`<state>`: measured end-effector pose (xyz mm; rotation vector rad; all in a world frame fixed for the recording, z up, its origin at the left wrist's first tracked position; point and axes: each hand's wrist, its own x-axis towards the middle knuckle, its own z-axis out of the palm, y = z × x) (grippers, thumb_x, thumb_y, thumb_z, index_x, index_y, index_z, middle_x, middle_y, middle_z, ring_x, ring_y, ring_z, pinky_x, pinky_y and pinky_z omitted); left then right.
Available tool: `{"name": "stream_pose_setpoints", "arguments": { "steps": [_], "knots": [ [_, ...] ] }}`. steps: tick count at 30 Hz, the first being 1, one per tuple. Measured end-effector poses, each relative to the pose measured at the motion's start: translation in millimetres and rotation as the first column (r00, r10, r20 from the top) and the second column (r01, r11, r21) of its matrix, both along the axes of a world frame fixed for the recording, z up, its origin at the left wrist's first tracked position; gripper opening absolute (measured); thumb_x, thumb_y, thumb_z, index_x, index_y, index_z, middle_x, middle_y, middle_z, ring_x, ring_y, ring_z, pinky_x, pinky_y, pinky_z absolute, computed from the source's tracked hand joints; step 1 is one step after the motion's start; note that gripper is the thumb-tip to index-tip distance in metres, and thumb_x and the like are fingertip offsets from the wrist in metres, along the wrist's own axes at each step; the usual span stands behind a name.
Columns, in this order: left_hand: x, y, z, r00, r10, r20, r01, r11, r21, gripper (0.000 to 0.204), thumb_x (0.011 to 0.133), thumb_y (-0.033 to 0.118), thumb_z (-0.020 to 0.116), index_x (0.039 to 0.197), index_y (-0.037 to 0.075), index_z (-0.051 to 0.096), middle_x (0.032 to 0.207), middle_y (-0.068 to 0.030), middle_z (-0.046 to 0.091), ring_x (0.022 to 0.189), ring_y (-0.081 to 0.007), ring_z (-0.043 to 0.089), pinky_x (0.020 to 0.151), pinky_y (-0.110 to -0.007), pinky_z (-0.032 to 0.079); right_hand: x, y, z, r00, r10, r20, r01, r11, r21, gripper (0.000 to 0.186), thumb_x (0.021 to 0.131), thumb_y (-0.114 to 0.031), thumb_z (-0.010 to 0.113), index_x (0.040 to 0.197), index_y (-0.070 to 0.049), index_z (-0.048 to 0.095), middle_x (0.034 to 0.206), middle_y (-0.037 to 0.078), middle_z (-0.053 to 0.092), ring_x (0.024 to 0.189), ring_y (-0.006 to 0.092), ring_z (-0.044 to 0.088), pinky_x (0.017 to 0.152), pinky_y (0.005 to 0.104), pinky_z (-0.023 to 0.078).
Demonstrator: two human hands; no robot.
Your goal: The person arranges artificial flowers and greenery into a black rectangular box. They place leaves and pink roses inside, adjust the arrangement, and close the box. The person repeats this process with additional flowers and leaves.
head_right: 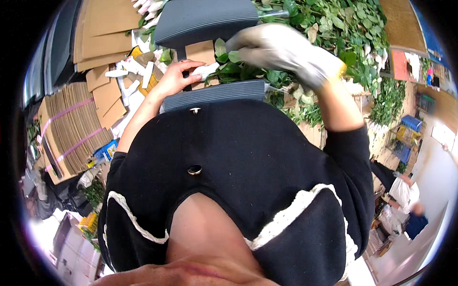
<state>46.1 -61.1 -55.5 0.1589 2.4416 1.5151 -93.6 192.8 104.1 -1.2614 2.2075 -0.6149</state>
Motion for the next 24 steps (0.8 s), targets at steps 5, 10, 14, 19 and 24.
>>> {"name": "stream_pose_setpoints", "arguments": {
  "steps": [5, 10, 14, 19, 24],
  "knots": [
    [-28, 15, 0, 0.987, -0.141, 0.075, 0.158, 0.931, -0.330, 0.028, 0.080, 0.028, 0.070, 0.094, 0.004, 0.071, 0.093, -0.0146, 0.067, 0.094, -0.0317, 0.062, 0.084, -0.042, 0.048, 10, -50, -142, 0.920, 0.384, -0.075, -0.365, 0.911, 0.191, 0.026, 0.076, -0.028, 0.064, 0.081, -0.003, 0.069, 0.074, 0.017, 0.068, 0.069, 0.0350, 0.067, 0.063, 0.0455, 0.052],
    [-25, 30, 9, 0.990, -0.134, -0.051, 0.101, 0.907, -0.409, 0.017, 0.082, 0.012, 0.068, 0.095, 0.000, 0.069, 0.093, -0.0142, 0.066, 0.096, -0.0333, 0.060, 0.087, -0.039, 0.047, 13, -43, -120, 0.988, 0.137, 0.078, -0.146, 0.981, 0.129, 0.027, 0.075, -0.033, 0.066, 0.091, -0.012, 0.072, 0.083, 0.014, 0.069, 0.081, 0.0346, 0.066, 0.073, 0.0440, 0.051],
    [-21, 20, 3, 0.994, 0.102, -0.045, -0.107, 0.982, -0.153, 0.015, 0.086, 0.012, 0.065, 0.090, -0.001, 0.071, 0.085, -0.0124, 0.071, 0.076, -0.0292, 0.067, 0.073, -0.034, 0.051, 11, -42, -121, 0.972, 0.230, 0.044, -0.234, 0.961, 0.150, 0.022, 0.079, -0.030, 0.065, 0.086, -0.010, 0.067, 0.083, 0.015, 0.067, 0.081, 0.0360, 0.065, 0.070, 0.0448, 0.050],
    [10, -16, -3, 0.927, 0.194, -0.321, -0.211, 0.977, -0.018, 0.008, 0.092, 0.008, 0.057, 0.088, 0.001, 0.058, 0.104, -0.0124, 0.064, 0.099, -0.0274, 0.062, 0.085, -0.034, 0.047, 13, -44, -116, 0.970, 0.243, -0.016, -0.238, 0.960, 0.144, 0.022, 0.079, -0.028, 0.064, 0.085, -0.007, 0.066, 0.080, 0.017, 0.065, 0.075, 0.0367, 0.065, 0.065, 0.0448, 0.050],
    [105, -127, 18, 0.865, 0.465, -0.189, -0.499, 0.834, -0.236, 0.014, 0.094, 0.011, 0.054, 0.091, -0.002, 0.057, 0.098, -0.0138, 0.061, 0.099, -0.0307, 0.059, 0.089, -0.036, 0.045, -13, -22, -68, 0.989, 0.119, -0.084, -0.128, 0.986, -0.110, 0.016, 0.082, -0.020, 0.065, 0.085, -0.004, 0.064, 0.078, 0.015, 0.064, 0.074, 0.0345, 0.063, 0.065, 0.0412, 0.050]
  ]
}}
